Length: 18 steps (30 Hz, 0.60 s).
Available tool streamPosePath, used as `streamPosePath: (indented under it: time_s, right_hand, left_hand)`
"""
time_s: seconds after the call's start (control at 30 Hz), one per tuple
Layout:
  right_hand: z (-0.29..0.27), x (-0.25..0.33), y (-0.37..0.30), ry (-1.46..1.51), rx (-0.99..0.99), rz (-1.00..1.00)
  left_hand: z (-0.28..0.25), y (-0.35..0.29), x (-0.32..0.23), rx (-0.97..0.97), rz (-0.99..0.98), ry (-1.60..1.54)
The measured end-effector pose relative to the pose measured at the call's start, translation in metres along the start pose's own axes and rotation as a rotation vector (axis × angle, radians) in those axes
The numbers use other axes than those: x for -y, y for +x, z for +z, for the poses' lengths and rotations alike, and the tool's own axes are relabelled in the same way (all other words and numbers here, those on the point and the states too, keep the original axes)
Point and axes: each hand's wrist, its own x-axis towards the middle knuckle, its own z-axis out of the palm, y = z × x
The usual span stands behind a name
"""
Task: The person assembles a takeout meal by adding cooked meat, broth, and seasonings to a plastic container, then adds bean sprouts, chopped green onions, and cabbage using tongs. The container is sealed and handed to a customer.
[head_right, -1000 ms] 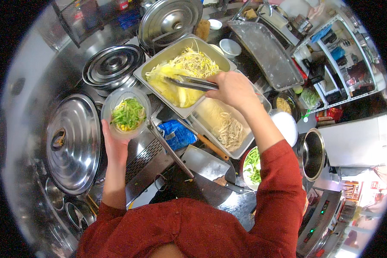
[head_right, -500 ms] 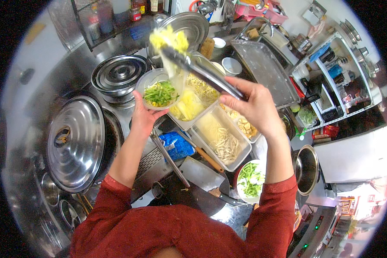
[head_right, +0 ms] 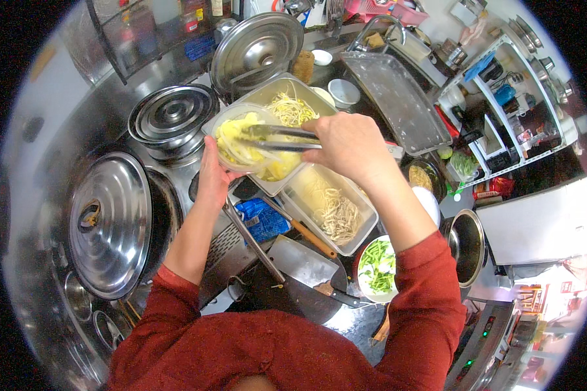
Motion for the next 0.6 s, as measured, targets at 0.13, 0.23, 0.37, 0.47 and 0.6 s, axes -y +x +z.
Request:
streamPosePath:
  time_s: [0.13,0.23,0.37,0.47,0.6]
  right_hand:
    - [-0.001,0.000,0.002,-0.091,-0.081,0.189]
    - [-0.006,0.008,0.000,0.026,-0.049,0.051]
    - [-0.015,0.020,-0.002,-0.072,0.012,-0.020]
    - [-0.040,-0.001,-0.009,0.053,-0.082,0.037]
    - [-0.039,-0.029,-0.002,0.034,-0.127,0.067]
  left_hand:
    - [-0.003,0.001,0.003,0.015,-0.017,-0.082]
    - [-0.004,0.001,0.003,0.020,-0.022,-0.100]
    - [-0.006,0.000,0.003,0.024,-0.080,-0.158]
    - [-0.017,0.001,-0.005,0.000,-0.098,-0.221]
    - [-0.029,-0.002,-0.012,-0.097,-0.093,-0.201]
